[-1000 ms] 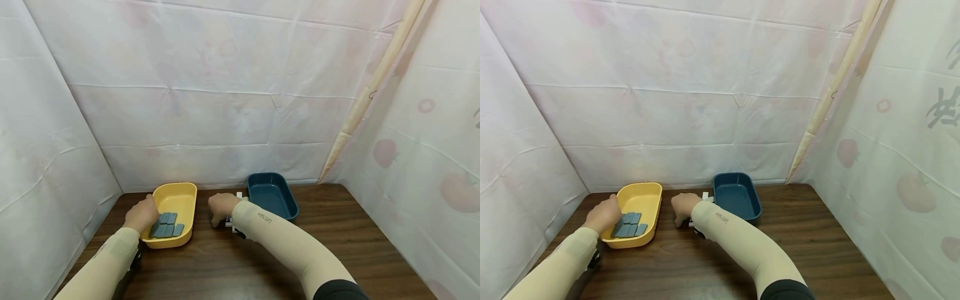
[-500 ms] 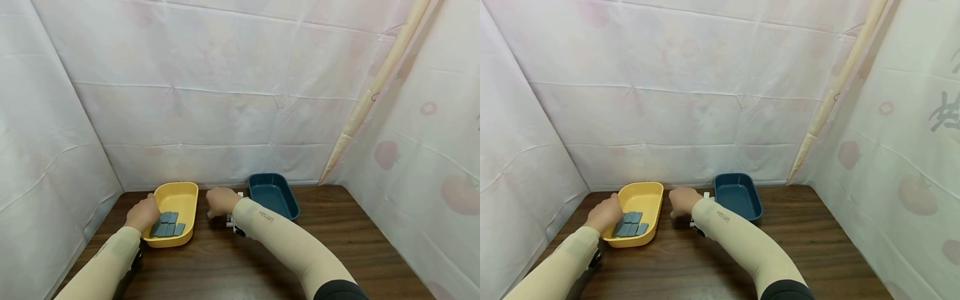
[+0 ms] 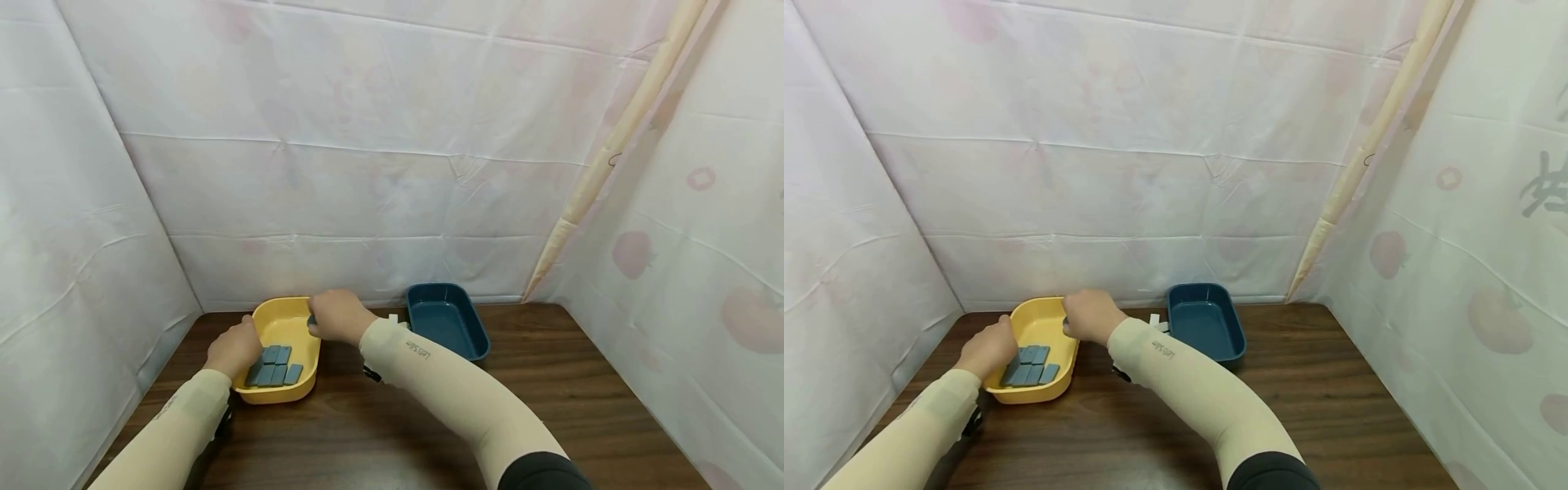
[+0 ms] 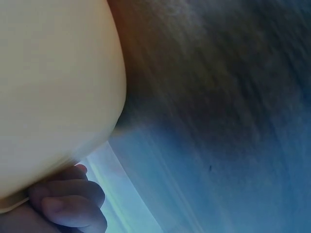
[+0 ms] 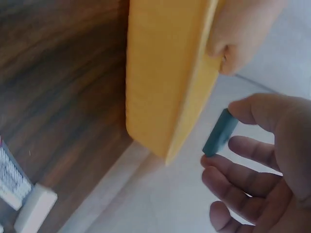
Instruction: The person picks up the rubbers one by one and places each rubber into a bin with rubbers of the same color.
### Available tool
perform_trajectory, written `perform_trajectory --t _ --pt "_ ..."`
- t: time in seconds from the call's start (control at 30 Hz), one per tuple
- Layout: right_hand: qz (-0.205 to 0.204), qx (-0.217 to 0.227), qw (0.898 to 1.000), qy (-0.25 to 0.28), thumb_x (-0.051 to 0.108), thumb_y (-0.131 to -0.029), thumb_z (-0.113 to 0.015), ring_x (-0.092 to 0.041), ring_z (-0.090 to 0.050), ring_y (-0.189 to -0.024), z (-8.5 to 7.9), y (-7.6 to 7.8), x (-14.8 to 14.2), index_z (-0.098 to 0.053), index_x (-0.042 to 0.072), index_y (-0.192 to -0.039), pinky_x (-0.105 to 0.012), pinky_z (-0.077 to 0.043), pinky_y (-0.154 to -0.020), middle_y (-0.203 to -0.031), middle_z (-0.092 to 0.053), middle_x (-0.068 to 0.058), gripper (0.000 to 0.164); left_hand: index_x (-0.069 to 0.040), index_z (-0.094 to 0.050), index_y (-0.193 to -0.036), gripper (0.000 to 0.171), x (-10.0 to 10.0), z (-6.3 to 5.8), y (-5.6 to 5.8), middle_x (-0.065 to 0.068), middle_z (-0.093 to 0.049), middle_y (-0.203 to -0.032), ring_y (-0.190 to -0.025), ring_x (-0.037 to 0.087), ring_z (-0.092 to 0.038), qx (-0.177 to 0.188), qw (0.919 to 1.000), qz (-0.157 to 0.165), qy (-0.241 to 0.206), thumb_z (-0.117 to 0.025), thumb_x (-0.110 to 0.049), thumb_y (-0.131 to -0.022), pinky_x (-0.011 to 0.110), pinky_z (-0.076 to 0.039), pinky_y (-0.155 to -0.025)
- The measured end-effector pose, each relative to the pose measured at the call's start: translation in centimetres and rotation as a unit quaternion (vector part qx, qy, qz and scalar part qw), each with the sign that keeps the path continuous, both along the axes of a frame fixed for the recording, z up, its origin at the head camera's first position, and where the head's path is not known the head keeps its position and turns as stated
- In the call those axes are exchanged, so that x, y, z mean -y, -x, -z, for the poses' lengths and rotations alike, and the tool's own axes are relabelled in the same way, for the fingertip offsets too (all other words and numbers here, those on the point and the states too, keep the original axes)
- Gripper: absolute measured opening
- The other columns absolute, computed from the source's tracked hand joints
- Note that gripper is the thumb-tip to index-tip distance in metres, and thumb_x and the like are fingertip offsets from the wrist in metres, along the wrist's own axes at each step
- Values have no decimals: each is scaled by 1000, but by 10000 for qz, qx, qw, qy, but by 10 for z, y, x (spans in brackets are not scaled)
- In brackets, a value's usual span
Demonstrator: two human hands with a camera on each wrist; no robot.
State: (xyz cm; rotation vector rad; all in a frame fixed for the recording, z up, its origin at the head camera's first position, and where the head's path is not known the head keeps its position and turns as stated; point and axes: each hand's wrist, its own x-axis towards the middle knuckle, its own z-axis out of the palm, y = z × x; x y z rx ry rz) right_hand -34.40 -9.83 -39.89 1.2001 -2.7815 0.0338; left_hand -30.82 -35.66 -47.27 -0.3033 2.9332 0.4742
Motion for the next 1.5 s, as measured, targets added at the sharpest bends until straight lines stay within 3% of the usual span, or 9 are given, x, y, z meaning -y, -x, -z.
perform_trajectory --t 0.17,0.37,0.63,0.9,1.2,1.3,1.5 --pt "-269 -217 9992 -215 34 -108 -75 -9 -43 -66 9 -7 19 -57 24 -84 -26 -36 -61 -74 -46 9 32 23 -30 -158 58 -3 -1 -1 35 -71 -118 -92 40 -72 -12 10000 51 -26 -48 -12 -115 58 -61 -80" --pt "-496 -111 9957 -778 34 -110 -74 -7 -55 -73 22 -10 39 -67 26 -95 -25 -48 -68 -82 -62 12 18 21 -38 -148 48 -3 -4 -2 25 -69 -100 -83 35 -67 -54 9999 84 -135 -48 -12 -114 50 -57 -70" --pt "-335 257 9935 -1060 31 -111 -72 -8 -58 -75 36 -14 49 -68 26 -98 -23 -51 -72 -82 -64 11 15 20 -37 -150 49 -4 -2 -2 25 -69 -102 -84 36 -67 -2 9998 97 -170 -47 -13 -114 50 -57 -71" --pt "-330 -84 9896 -1399 26 -115 -65 -8 -57 -77 42 -20 57 -70 28 -94 -23 -50 -74 -80 -65 11 22 18 -40 -147 45 -5 -4 -2 22 -68 -96 -82 35 -66 -21 9999 80 -138 -44 -12 -115 49 -55 -71" --pt "-426 -21 9858 -1627 25 -120 -54 -10 -55 -74 43 -19 59 -69 29 -96 -24 -48 -70 -80 -61 10 29 18 -41 -145 43 -5 -5 -2 22 -67 -96 -83 36 -66 -40 9998 45 -185 -43 -13 -116 50 -56 -72" --pt "-509 82 9828 -1773 22 -118 -58 -11 -54 -73 42 -18 58 -69 28 -97 -26 -48 -70 -80 -60 9 24 18 -41 -146 43 -5 -5 -1 22 -67 -97 -83 36 -66 -56 9998 55 -194 -44 -13 -116 50 -56 -72" --pt "-627 129 9779 -1990 20 -105 -80 -11 -53 -76 40 -16 57 -70 30 -98 -27 -48 -71 -83 -64 11 16 18 -41 -146 44 -4 -4 -2 20 -67 -94 -81 35 -65 -40 9997 71 -236 -45 -14 -116 49 -54 -70"
